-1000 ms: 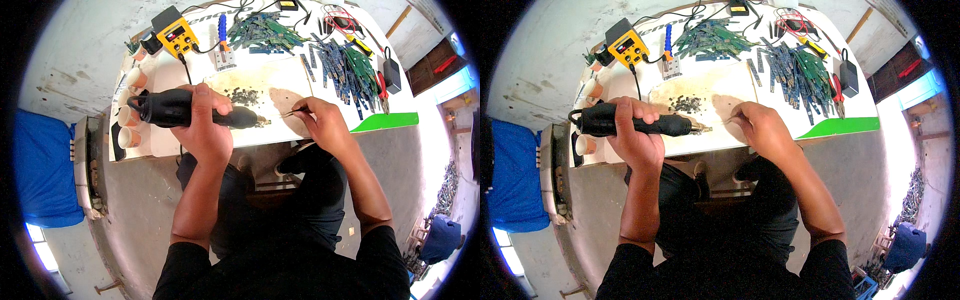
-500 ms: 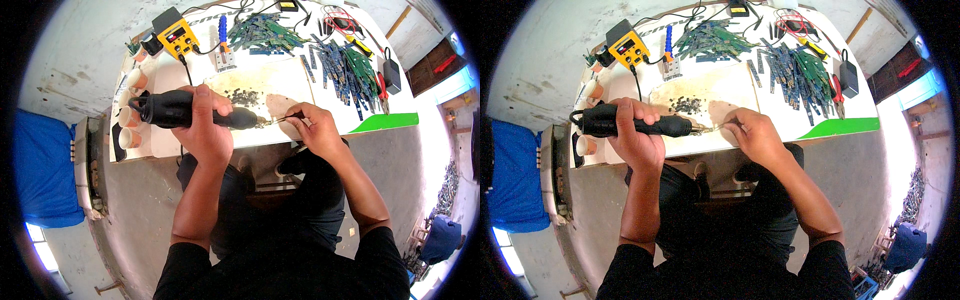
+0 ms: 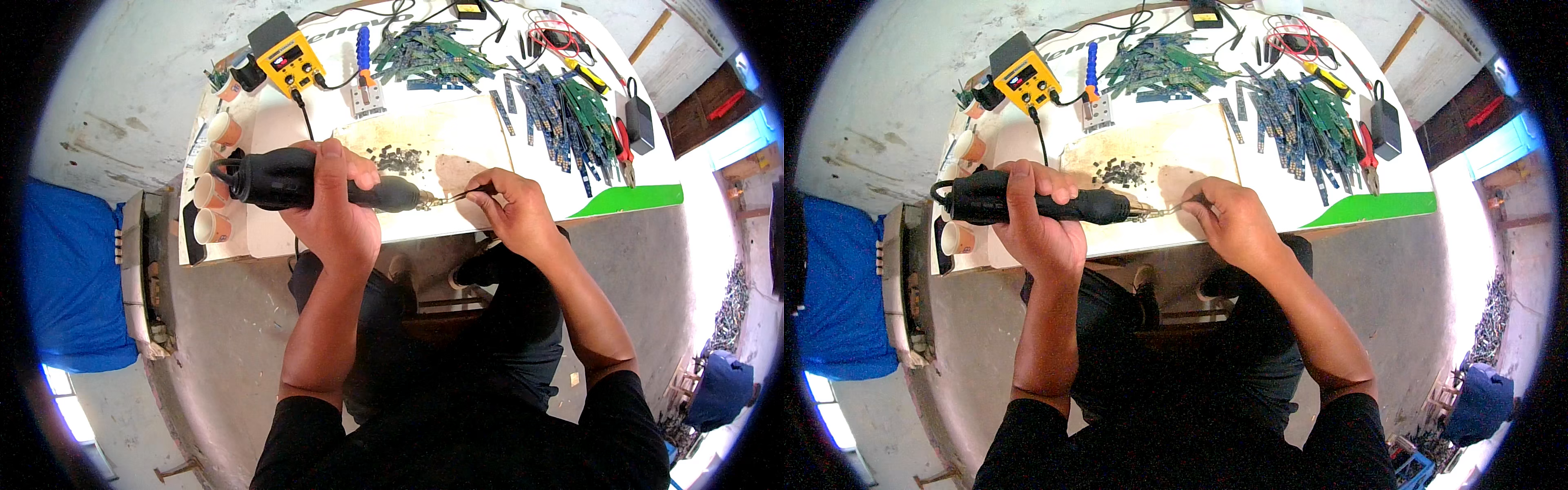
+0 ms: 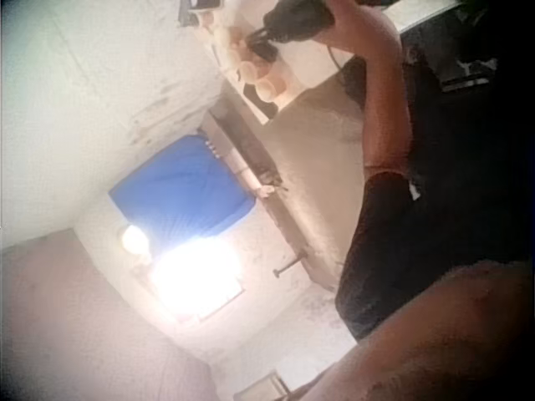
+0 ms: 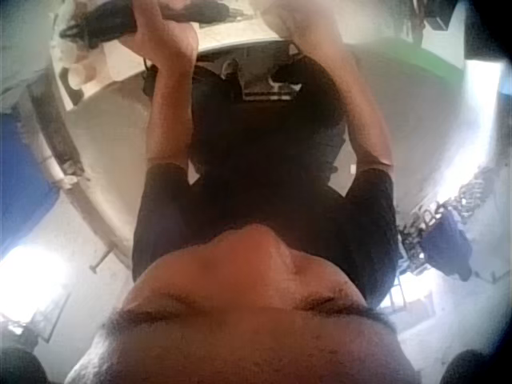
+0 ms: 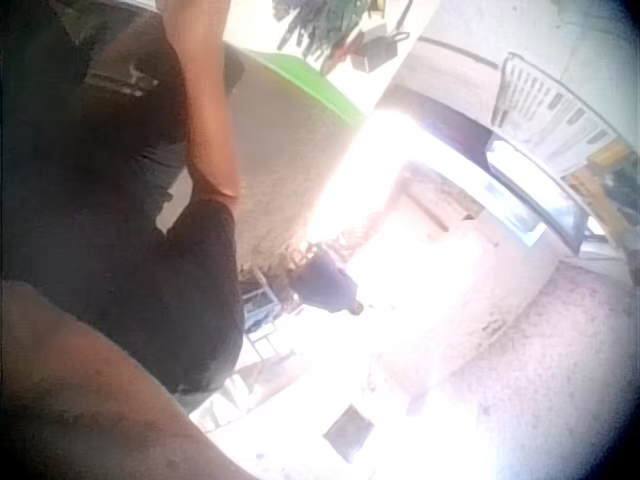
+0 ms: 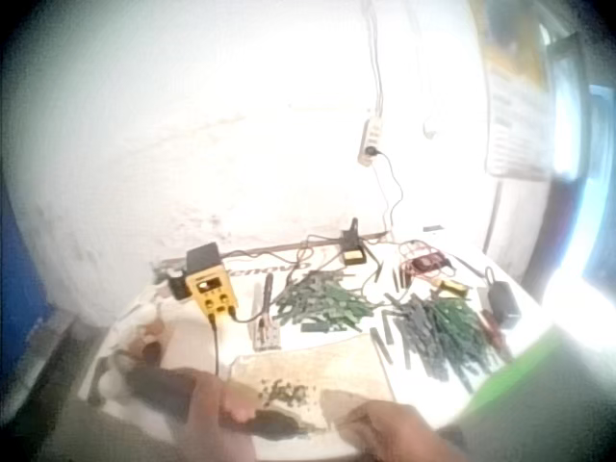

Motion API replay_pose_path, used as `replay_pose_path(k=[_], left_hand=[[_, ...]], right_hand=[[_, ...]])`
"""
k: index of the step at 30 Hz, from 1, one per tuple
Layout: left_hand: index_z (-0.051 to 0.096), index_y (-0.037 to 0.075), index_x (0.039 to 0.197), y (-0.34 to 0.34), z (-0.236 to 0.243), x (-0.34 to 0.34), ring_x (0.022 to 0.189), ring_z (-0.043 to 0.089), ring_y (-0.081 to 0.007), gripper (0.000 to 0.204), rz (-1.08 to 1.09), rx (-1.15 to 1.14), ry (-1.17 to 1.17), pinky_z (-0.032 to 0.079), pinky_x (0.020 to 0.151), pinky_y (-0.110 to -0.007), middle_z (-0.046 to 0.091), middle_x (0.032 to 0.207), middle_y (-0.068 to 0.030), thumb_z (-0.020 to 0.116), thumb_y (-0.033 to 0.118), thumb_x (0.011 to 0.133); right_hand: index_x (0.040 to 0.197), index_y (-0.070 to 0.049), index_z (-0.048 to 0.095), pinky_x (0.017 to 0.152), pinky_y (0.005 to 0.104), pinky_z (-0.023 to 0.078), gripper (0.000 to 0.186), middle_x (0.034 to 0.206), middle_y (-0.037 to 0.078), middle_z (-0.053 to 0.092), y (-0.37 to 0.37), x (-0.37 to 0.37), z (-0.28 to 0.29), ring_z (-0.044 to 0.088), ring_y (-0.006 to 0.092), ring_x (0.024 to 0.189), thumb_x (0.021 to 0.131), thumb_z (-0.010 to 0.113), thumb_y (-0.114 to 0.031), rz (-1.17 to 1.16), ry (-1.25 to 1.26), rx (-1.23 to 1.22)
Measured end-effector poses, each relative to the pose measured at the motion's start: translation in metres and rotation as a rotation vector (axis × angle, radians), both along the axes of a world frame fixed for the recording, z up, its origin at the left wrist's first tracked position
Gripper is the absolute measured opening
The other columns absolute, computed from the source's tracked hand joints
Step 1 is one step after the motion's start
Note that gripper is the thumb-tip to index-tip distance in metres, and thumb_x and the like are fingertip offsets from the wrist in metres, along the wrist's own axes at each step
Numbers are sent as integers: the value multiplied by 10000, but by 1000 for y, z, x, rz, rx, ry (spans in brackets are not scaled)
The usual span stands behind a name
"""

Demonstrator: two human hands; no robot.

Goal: The person uses a hot air gun and tweezers to remove small electronic components from a circuit board. They heat the components with the gun and then use the tweezers to lift them off the board, placing them on the work surface.

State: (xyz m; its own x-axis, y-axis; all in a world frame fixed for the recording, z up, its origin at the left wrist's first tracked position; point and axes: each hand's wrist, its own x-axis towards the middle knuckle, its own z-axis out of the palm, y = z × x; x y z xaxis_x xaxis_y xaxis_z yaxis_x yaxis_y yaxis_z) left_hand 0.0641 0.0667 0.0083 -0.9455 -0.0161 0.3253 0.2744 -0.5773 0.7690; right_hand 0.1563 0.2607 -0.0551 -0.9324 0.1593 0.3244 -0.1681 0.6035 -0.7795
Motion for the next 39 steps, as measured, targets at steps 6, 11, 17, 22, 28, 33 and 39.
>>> replay_pose_path(k=[6,11,17,22,28,33,39], left_hand=[[533,72,947,0,0,0,603,488,-150,93,-12,11,-18,470,617,-339,478,710,-19,626,79,951],[535,67,964,3,-2,0,597,490,-150,99,-6,-8,-24,469,613,-339,482,709,-22,632,82,952],[540,65,963,4,-1,0,606,492,-148,105,-2,6,-20,465,613,-332,485,713,-20,641,90,949],[543,64,961,3,-3,-1,613,492,-148,106,-20,-7,-17,464,616,-332,483,712,-18,644,94,947],[547,61,965,3,-2,-1,612,489,-152,94,-7,-4,-22,463,620,-336,483,712,-19,635,86,948],[549,61,971,3,-3,-1,611,488,-154,92,-7,-2,-31,464,623,-339,484,713,-20,635,87,949],[534,49,957,1,-3,-4,572,519,-148,92,28,19,-8,481,599,-330,543,667,-51,626,45,957]], right_hand=[[956,5,681,687,310,528,101,847,127,724,1,0,-1,701,225,747,916,724,-78,-8,-26,42],[954,10,680,692,315,530,106,849,131,724,2,0,-3,702,228,749,919,722,-81,-17,-27,61],[962,10,681,693,313,530,109,854,134,724,2,0,-3,703,236,754,922,720,-84,-18,-43,78],[972,2,686,693,311,531,109,860,134,723,2,1,0,706,239,762,924,719,-90,-9,-37,70],[977,-3,689,698,314,534,111,873,133,726,1,1,-3,710,244,771,921,722,-94,-14,-11,111],[979,-5,691,705,315,537,111,887,135,733,1,2,-4,719,250,787,921,723,-94,-15,-23,107],[987,1,686,707,305,537,102,872,126,735,0,2,-5,720,222,789,924,715,-73,-22,11,89]])
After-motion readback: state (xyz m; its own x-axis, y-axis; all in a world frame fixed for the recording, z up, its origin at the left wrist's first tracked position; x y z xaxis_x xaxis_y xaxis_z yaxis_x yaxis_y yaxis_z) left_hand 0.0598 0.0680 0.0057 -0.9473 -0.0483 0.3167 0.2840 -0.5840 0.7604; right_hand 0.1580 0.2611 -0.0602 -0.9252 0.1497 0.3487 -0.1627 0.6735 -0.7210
